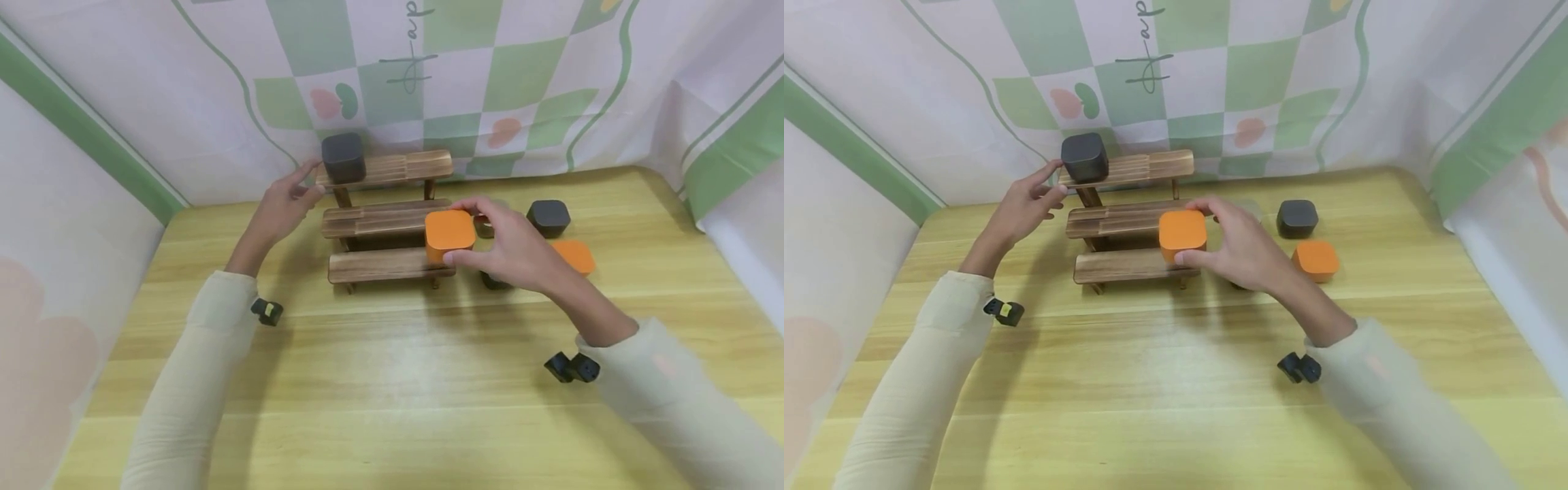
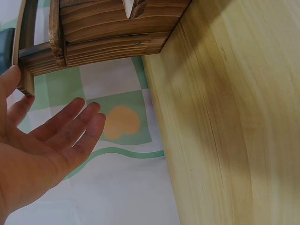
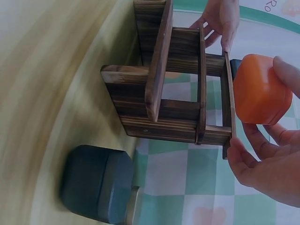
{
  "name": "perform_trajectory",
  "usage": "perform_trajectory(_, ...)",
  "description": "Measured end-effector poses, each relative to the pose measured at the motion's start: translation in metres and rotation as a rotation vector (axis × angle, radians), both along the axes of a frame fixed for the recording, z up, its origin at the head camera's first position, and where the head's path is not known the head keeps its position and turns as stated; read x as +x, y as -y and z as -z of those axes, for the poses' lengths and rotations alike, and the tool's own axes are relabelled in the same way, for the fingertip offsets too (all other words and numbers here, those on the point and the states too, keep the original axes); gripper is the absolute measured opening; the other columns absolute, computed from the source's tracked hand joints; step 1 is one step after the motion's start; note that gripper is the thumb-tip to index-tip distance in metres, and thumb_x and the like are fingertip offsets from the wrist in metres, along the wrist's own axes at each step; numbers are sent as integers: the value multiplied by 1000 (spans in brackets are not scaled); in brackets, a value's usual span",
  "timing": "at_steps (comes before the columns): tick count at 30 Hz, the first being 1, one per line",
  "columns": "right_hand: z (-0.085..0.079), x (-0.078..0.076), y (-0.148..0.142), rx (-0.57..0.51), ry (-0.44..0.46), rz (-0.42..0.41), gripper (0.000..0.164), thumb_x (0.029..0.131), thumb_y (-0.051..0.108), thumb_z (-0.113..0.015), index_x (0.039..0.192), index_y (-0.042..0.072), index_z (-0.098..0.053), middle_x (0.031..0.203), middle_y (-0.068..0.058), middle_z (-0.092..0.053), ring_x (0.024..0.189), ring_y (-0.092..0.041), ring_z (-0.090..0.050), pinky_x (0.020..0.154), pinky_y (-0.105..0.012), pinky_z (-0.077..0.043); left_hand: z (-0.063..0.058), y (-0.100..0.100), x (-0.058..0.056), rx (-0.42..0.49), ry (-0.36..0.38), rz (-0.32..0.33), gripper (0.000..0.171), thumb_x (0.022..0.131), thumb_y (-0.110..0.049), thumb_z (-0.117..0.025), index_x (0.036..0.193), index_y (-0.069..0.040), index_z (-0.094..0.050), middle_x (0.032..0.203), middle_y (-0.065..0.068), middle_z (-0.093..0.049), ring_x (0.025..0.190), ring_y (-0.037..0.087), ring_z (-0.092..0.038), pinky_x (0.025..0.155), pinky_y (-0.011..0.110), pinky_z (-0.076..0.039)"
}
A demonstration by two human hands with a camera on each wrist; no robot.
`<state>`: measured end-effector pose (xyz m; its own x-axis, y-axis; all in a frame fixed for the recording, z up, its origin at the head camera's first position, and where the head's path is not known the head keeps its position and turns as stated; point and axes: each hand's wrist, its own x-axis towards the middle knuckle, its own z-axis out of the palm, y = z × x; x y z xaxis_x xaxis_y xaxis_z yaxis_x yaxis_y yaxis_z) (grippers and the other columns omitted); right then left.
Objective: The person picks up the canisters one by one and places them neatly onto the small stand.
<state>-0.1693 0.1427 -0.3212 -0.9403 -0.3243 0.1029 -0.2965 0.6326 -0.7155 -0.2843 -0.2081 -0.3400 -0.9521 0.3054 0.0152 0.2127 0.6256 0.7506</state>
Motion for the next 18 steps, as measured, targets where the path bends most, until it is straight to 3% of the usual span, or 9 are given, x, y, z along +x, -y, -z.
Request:
perform_trajectory(8, -7, -12, 2, -26, -42, -43, 65, 83, 27, -85, 135, 4, -52, 128, -9, -59, 122, -31, -51, 107, -48, -38, 2, 2, 0, 15, -2, -9, 60, 105, -43, -50, 159, -30, -28, 129, 20, -62, 108, 35, -62, 88, 48, -53)
perform_trajectory(18, -16, -22, 3, 20, -10, -6, 70, 82, 35, -85, 137, 7, -51, 133, -6, -56, 124, -30, -47, 107, -48, -36, 3, 0, -1, 15, -6, -6, 60, 105, -42, -50, 159, -30, -28, 129, 18, -63, 111, 33, -62, 92, 49, -52)
